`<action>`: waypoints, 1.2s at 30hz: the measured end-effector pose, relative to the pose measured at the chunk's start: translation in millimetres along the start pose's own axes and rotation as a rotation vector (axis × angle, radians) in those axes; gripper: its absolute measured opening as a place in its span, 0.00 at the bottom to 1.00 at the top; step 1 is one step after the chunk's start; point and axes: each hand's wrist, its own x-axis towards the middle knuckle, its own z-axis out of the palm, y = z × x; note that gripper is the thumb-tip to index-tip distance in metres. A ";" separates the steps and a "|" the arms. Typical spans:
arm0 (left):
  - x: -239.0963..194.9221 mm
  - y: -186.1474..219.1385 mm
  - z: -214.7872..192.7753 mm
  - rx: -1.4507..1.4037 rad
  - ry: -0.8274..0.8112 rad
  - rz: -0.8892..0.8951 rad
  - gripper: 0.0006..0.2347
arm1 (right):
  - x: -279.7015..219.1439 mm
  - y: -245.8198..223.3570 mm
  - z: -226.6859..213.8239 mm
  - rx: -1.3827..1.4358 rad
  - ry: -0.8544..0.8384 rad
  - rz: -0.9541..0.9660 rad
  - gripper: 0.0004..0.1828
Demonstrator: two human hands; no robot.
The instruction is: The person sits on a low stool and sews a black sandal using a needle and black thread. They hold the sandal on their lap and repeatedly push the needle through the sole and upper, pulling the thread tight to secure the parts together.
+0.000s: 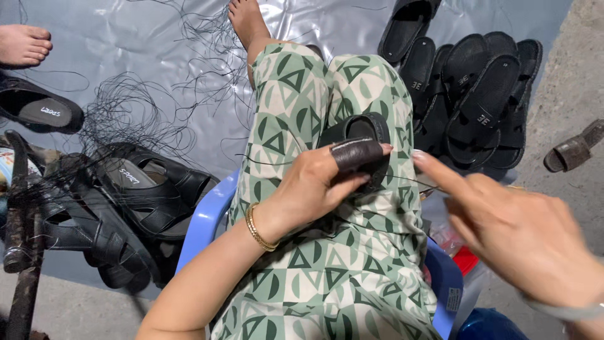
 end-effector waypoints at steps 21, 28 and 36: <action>-10.8 -1.2 -24.8 0.558 0.396 0.125 0.11 | 18.1 -40.5 36.7 0.627 0.792 -0.214 0.28; -8.8 17.3 -6.3 0.141 0.112 0.050 0.09 | 25.3 -47.3 47.9 1.718 0.326 -0.284 0.13; -2.7 18.4 -21.0 -0.052 0.117 0.071 0.10 | -2.8 7.1 46.2 0.966 0.456 -0.294 0.23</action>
